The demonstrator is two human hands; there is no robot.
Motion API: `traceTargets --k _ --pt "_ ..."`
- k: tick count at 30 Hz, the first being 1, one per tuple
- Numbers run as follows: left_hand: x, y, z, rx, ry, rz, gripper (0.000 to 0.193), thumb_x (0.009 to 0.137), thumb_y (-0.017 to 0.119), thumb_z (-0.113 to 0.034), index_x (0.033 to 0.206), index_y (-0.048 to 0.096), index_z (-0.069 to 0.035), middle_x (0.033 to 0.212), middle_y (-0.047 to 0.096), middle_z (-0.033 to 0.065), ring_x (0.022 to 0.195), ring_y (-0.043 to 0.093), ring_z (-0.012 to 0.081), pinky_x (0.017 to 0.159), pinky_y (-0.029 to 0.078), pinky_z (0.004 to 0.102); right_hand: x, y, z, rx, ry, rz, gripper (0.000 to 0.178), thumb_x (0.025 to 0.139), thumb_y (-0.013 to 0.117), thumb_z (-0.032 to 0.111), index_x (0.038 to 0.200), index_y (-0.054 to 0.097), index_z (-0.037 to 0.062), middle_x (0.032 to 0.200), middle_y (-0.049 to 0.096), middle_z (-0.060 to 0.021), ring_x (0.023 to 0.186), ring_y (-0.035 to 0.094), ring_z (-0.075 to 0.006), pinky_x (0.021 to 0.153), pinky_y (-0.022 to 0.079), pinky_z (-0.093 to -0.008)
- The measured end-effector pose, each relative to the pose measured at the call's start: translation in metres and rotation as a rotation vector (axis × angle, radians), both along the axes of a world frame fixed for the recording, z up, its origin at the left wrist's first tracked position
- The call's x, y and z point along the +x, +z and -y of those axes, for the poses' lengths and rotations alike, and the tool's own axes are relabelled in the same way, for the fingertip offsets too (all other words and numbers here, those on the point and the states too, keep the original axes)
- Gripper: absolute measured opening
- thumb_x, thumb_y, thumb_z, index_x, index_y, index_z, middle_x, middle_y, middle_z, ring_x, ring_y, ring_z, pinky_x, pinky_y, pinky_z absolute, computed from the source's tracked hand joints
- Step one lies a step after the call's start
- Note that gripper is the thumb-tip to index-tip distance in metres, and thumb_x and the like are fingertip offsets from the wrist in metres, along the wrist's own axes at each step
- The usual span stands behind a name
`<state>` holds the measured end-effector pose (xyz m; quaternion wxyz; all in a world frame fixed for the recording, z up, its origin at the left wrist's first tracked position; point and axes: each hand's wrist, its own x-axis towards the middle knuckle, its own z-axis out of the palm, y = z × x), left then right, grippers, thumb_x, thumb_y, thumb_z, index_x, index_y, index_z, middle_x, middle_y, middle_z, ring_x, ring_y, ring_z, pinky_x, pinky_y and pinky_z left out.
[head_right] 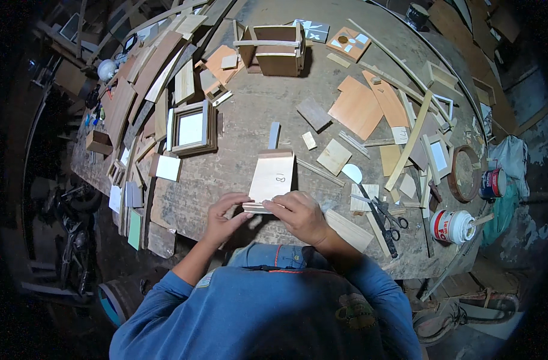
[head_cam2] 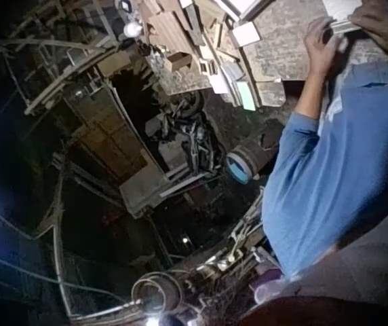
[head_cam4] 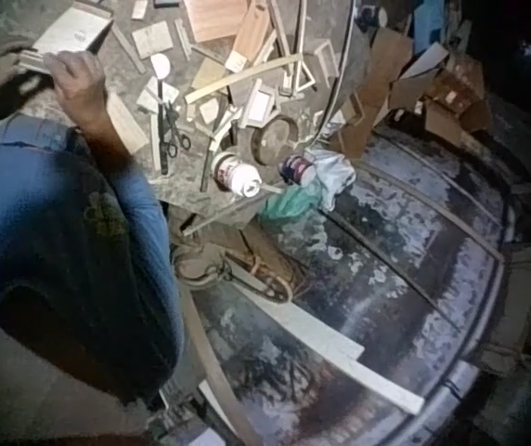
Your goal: Assembling small wooden pieces and checking their fit to construct a box or frame on a workbench.
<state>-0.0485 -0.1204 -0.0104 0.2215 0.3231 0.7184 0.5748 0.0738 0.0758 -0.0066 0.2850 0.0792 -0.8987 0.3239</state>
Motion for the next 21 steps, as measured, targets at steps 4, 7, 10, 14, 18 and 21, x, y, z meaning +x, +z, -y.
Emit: traceTargets --k 4,7,10,14,18,21 --pt "0.016 -0.034 0.002 -0.106 0.007 -0.377 0.028 0.069 0.071 -0.003 0.096 0.066 -0.004 0.090 0.066 0.0120 0.094 0.061 0.0303 0.082 0.049 0.0362 0.012 -0.031 0.004 0.057 0.034 0.181 0.031 0.074 0.065 0.010 0.105 0.064 0.0104 0.092 0.060 -0.0058 0.088 0.058 -0.0245 0.076 0.046 -0.0373" --pt "0.021 -0.043 0.002 -0.190 -0.017 -0.533 0.020 0.070 0.069 -0.004 0.090 0.065 -0.004 0.091 0.064 0.0110 0.091 0.060 0.0301 0.077 0.050 0.0377 0.018 -0.047 0.003 0.049 0.091 0.330 0.029 0.074 0.066 0.013 0.102 0.063 0.0091 0.094 0.059 -0.0071 0.090 0.056 -0.0256 0.077 0.045 -0.0384" --pt "0.022 -0.048 0.004 -0.234 -0.038 -0.560 0.021 0.070 0.069 -0.003 0.091 0.064 -0.004 0.091 0.063 0.0105 0.089 0.060 0.0296 0.075 0.050 0.0374 0.019 -0.054 0.004 0.038 0.081 0.393 0.027 0.074 0.066 0.016 0.099 0.063 0.0079 0.093 0.059 -0.0072 0.087 0.056 -0.0266 0.077 0.044 -0.0399" --pt "0.018 -0.049 0.004 -0.267 -0.063 -0.578 0.022 0.070 0.068 -0.003 0.091 0.064 -0.005 0.090 0.062 0.0097 0.087 0.059 0.0293 0.074 0.050 0.0373 0.013 -0.052 0.010 0.063 0.071 0.411 0.023 0.075 0.065 0.015 0.097 0.062 0.0070 0.090 0.057 -0.0080 0.085 0.056 -0.0269 0.075 0.046 -0.0397" --pt "0.018 -0.050 0.003 -0.275 -0.084 -0.625 0.023 0.068 0.067 -0.001 0.090 0.064 -0.005 0.089 0.062 0.0087 0.086 0.059 0.0287 0.072 0.050 0.0368 0.013 -0.058 0.014 0.054 0.059 0.447 0.019 0.077 0.062 0.014 0.094 0.062 0.0062 0.086 0.055 -0.0094 0.084 0.056 -0.0278 0.069 0.048 -0.0394" --pt "0.018 -0.051 0.002 -0.265 -0.086 -0.656 0.023 0.066 0.066 0.000 0.088 0.064 -0.006 0.087 0.062 0.0080 0.083 0.058 0.0280 0.071 0.049 0.0370 0.016 -0.063 0.018 0.045 0.039 0.459 0.019 0.077 0.061 0.014 0.094 0.062 0.0061 0.086 0.054 -0.0101 0.084 0.057 -0.0281 0.066 0.050 -0.0393"
